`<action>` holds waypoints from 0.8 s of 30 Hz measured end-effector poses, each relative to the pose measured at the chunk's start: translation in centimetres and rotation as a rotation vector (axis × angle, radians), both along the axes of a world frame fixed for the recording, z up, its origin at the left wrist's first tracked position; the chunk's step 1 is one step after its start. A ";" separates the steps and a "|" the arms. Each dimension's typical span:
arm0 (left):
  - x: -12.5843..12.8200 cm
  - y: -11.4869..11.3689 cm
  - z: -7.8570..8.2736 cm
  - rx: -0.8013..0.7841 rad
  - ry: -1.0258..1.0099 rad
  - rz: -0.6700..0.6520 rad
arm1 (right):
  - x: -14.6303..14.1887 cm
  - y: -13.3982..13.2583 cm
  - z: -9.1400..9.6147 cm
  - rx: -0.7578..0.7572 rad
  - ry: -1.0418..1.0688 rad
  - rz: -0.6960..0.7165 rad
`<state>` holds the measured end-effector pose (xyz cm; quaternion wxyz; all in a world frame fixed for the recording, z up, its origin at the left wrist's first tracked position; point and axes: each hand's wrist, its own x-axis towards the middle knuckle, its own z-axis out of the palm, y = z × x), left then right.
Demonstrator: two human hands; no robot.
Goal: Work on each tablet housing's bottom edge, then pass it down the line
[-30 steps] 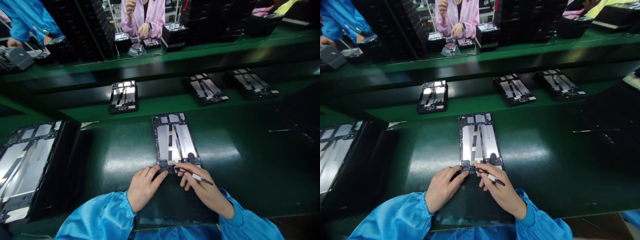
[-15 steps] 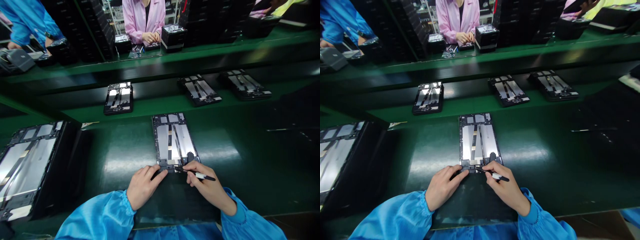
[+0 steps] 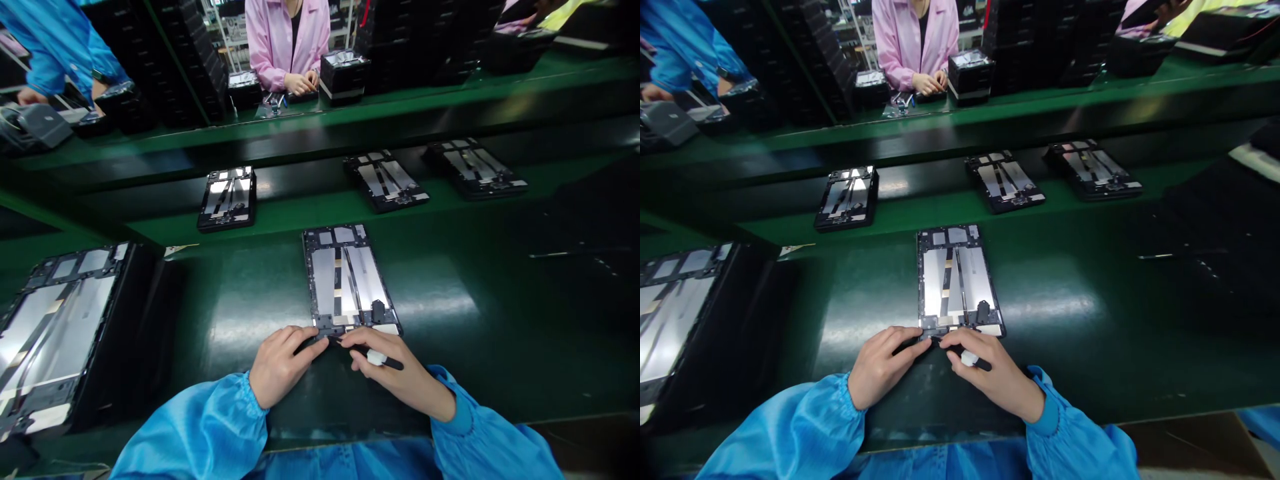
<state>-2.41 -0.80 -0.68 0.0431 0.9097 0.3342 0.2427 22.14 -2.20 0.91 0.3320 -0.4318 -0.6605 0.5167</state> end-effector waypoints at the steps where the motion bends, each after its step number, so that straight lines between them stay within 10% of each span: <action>1: 0.0 -0.2 0.1 0.003 0.005 0.003 | 0.1 -0.1 -0.2 -0.053 0.018 -0.027; 8: 1.6 -3.9 -0.2 -0.015 0.154 -0.253 | 1.9 -1.4 -1.4 -0.230 0.012 -0.124; 15: 1.9 -4.2 -0.7 -0.027 0.210 -0.263 | 1.7 -1.8 -0.4 0.034 -0.292 -0.022; 24: 2.1 -4.2 -0.5 -0.062 0.151 -0.271 | 1.7 -1.7 -0.8 -0.126 -0.106 -0.047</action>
